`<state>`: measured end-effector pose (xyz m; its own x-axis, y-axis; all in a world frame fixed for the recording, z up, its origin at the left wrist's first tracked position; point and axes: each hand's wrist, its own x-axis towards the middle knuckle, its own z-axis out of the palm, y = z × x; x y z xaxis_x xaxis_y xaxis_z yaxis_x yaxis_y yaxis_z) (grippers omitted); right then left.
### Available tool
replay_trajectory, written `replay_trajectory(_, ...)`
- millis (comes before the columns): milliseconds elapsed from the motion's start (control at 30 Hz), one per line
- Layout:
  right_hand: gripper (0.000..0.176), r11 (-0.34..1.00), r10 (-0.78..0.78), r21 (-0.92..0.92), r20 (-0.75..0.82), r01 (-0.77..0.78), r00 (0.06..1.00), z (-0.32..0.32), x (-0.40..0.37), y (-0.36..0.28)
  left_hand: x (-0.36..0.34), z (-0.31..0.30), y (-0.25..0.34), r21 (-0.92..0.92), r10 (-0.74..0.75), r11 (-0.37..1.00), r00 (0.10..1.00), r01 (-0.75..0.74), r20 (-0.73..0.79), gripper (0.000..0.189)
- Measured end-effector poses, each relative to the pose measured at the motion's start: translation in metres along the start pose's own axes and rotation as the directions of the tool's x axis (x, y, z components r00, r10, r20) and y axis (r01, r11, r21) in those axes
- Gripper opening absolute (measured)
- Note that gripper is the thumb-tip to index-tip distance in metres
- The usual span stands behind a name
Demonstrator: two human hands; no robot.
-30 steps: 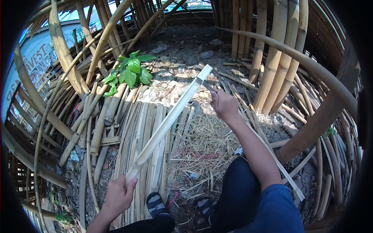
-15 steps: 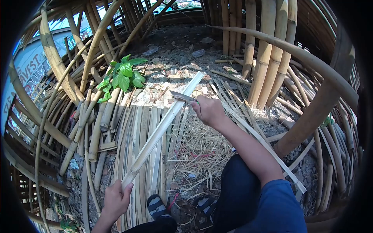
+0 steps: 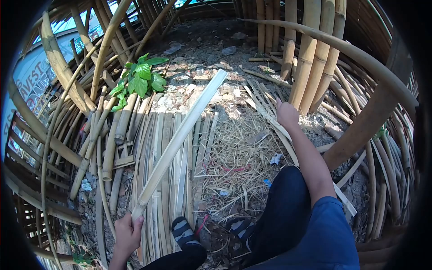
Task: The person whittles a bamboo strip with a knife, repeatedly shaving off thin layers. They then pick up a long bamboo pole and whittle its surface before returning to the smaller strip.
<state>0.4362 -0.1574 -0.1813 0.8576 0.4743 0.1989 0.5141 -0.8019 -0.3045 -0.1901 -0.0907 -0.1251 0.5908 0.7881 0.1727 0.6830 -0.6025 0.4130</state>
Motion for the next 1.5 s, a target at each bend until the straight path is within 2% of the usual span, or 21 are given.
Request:
replay_trajectory(100, 0.068, 0.99, 0.094, 0.119, -0.15, -0.076, 0.984, -0.02, 0.002, -0.022, 0.01, 0.001, 0.007, 0.005, -0.111, 0.994, 0.993, 0.11, 0.034, 0.041)
replay_trajectory(167, 0.066, 0.982, 0.071, 0.186, -0.255, -0.024, 0.964, -0.035, -0.013, -0.05, 0.015, 0.005, 0.007, 0.034, -0.062, 0.997, 0.998, 0.062, -0.015, 0.042)
replay_trajectory(200, 0.061, 0.94, -0.06, 0.297, -0.342, 0.169, 0.938, -0.043, -0.025, -0.065, 0.018, 0.006, 0.009, 0.068, -0.008, 0.998, 0.999, 0.012, -0.052, 0.043)
replay_trajectory(333, 0.048, 0.496, -0.529, 0.38, -0.581, 0.781, 0.619, -0.069, -0.087, -0.116, 0.024, 0.006, 0.019, 0.082, -0.038, 0.996, 0.998, 0.043, -0.053, 0.043)
replay_trajectory(367, 0.045, 0.333, -0.612, 0.347, -0.628, 0.877, 0.481, -0.071, -0.102, -0.126, 0.024, 0.007, 0.019, 0.091, -0.039, 0.995, 0.998, 0.045, -0.057, 0.042)
replay_trajectory(433, 0.046, 0.28, -0.725, 0.23, -0.586, 0.932, 0.362, -0.073, -0.125, -0.141, 0.024, 0.006, 0.021, 0.106, -0.036, 0.994, 0.998, 0.041, -0.054, 0.042)
replay_trajectory(467, 0.046, 0.285, -0.722, 0.232, -0.586, 0.93, 0.368, -0.067, -0.126, -0.145, 0.023, 0.006, 0.022, 0.097, -0.004, 0.995, 0.998, 0.011, -0.068, 0.042)
replay_trajectory(533, 0.043, 0.51, -0.712, 0.291, -0.384, 0.809, 0.588, -0.048, -0.119, -0.146, 0.021, 0.004, 0.024, 0.088, 0.034, 0.996, 0.997, -0.028, -0.074, 0.041)
replay_trajectory(633, 0.047, 0.522, -0.692, 0.2, -0.468, 0.829, 0.549, -0.035, -0.095, -0.137, 0.018, 0.002, 0.023, 0.007, 0.025, 1.0, 1.0, -0.025, -0.008, 0.04)
replay_trajectory(733, 0.047, 0.581, -0.67, 0.193, -0.438, 0.791, 0.599, -0.031, -0.077, -0.121, 0.009, 0.005, 0.011, -0.013, 0.01, 1.0, 0.999, -0.01, 0.038, 0.039)
replay_trajectory(933, 0.048, 0.568, -0.719, 0.086, -0.431, 0.818, 0.545, -0.029, -0.067, -0.103, 0.003, 0.01, 0.002, -0.063, 0.021, 0.998, 0.995, -0.015, 0.099, 0.037)
replay_trajectory(1000, 0.053, 0.701, -0.598, 0.124, -0.434, 0.702, 0.674, -0.022, -0.054, -0.092, 0.003, 0.004, 0.011, -0.049, -0.08, 0.995, 0.979, 0.09, 0.186, 0.036)
replay_trajectory(1033, 0.057, 0.842, -0.441, 0.146, -0.37, 0.52, 0.818, -0.022, -0.033, -0.075, -0.001, 0.004, 0.004, -0.048, -0.079, 0.995, 0.979, 0.09, 0.19, 0.036)
replay_trajectory(1067, 0.061, 0.938, -0.256, 0.152, -0.305, 0.312, 0.917, -0.023, -0.013, -0.05, -0.009, 0.005, -0.006, -0.169, 0.101, 0.982, 0.991, -0.084, 0.091, 0.036)
replay_trajectory(1100, 0.064, 0.968, -0.155, 0.158, -0.239, 0.196, 0.959, -0.014, -0.007, -0.024, -0.009, 0.001, -0.015, -0.259, 0.27, 0.928, 0.962, -0.269, -0.031, 0.036)
replay_trajectory(1133, 0.068, 0.985, -0.064, 0.148, -0.176, 0.091, 0.982, -0.011, 0.0, -0.011, -0.005, 0.001, -0.014, -0.258, 0.265, 0.928, 0.963, -0.268, -0.045, 0.036)
replay_trajectory(1200, 0.069, 0.982, 0.004, 0.188, -0.14, 0.022, 0.99, -0.013, -0.004, -0.013, -0.002, 0.0, -0.007, -0.235, 0.033, 0.971, 0.998, -0.044, -0.047, 0.038)
replay_trajectory(1233, 0.07, 0.971, 0.089, 0.233, -0.116, -0.06, 0.989, -0.02, -0.005, -0.014, 0.001, 0.002, -0.007, -0.241, 0.03, 0.97, 0.998, -0.04, -0.048, 0.038)
replay_trajectory(1300, 0.072, 0.956, 0.101, 0.288, -0.166, -0.05, 0.981, -0.032, -0.007, -0.021, 0.007, 0.007, -0.007, -0.141, -0.131, 0.981, 0.99, 0.136, 0.044, 0.04)
replay_trajectory(1433, 0.067, 0.891, 0.067, 0.453, -0.217, 0.039, 0.974, -0.055, -0.027, -0.052, 0.012, 0.021, -0.01, -0.011, -0.074, 0.997, 0.996, 0.075, 0.043, 0.043)
replay_trajectory(1500, 0.063, 0.853, -0.079, 0.481, -0.265, 0.203, 0.961, -0.061, -0.044, -0.072, 0.015, 0.02, -0.004, 0.02, -0.047, 0.999, 0.997, 0.046, 0.062, 0.044)
